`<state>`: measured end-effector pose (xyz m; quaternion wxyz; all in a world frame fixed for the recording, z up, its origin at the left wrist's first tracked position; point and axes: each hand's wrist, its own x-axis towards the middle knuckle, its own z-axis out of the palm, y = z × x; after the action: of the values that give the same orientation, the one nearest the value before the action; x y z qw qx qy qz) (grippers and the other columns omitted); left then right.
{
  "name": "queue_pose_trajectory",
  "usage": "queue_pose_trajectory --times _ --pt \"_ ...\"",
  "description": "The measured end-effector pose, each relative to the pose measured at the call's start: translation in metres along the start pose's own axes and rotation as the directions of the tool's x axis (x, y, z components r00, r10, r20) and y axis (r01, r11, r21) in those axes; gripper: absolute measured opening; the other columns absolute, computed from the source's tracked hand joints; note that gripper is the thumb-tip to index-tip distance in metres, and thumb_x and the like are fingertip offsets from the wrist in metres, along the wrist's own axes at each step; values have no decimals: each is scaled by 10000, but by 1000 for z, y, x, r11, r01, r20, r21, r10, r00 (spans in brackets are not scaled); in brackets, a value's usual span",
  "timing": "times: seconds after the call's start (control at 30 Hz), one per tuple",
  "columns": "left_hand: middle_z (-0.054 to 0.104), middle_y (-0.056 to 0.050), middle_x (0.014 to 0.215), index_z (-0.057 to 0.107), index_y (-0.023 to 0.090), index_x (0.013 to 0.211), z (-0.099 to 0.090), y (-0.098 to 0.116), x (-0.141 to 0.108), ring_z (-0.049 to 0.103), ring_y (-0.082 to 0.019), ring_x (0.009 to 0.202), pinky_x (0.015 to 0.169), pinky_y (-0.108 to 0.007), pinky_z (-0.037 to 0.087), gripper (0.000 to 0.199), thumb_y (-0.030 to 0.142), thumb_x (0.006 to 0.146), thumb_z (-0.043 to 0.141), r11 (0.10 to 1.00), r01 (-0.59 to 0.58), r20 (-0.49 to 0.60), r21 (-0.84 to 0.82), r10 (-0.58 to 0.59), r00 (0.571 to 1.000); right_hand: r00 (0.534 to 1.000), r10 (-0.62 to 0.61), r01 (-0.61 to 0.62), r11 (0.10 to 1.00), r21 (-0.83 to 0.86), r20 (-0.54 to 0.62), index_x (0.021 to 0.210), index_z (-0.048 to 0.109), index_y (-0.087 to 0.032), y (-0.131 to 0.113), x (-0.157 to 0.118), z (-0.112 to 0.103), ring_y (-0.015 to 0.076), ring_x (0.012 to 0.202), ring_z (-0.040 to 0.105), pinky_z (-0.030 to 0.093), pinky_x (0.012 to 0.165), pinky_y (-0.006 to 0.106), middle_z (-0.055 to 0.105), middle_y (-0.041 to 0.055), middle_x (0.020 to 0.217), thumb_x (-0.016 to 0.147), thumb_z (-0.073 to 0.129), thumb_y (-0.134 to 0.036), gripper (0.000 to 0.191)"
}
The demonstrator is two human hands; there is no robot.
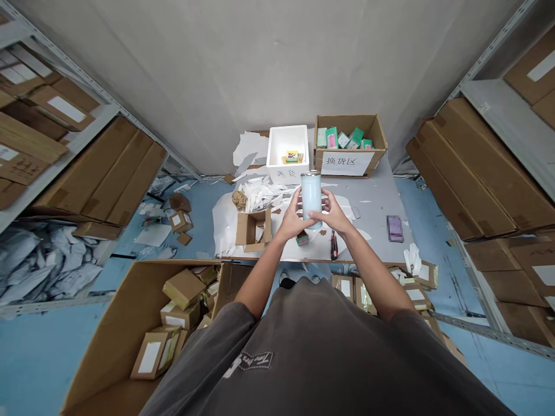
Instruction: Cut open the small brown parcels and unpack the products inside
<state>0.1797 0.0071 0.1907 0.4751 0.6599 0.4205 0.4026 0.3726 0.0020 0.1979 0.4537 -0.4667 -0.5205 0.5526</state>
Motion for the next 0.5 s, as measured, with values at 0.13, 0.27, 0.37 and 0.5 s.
queue_pose_trajectory --times 0.13,0.27,0.37,0.5 --pt "433 -192 1668 172 321 1768 -2 -6 -5 581 -377 1414 1068 -496 584 1315 558 734 949 999 36 19 -24 -36 999 998 33 -34 999 15 45 1633 382 -349 8 2 1 314 1114 707 618 969 509 652 100 1344 689 927 -504 1102" --pt "441 -192 1671 108 339 1773 -2 -12 -9 609 -369 1394 1080 -507 579 1375 538 717 966 992 70 29 -103 -67 997 999 35 -35 999 -23 11 1633 392 -343 13 3 3 299 1084 699 621 969 513 646 99 1329 675 942 -490 1115" --pt "421 -188 1689 67 360 1772 -2 -15 -10 582 -368 1436 1076 -498 586 1377 550 732 950 984 79 37 -157 -74 997 996 62 -62 998 -3 67 1637 396 -349 14 4 3 291 1073 708 621 965 508 644 91 1318 684 930 -482 1100" --pt "408 -202 1696 147 327 1775 -6 -19 -10 576 -388 1427 1058 -506 599 1380 540 693 978 989 116 24 -92 -114 993 996 66 -65 998 -23 52 1633 409 -330 14 3 3 300 1094 705 612 982 523 652 102 1321 669 937 -462 1107"
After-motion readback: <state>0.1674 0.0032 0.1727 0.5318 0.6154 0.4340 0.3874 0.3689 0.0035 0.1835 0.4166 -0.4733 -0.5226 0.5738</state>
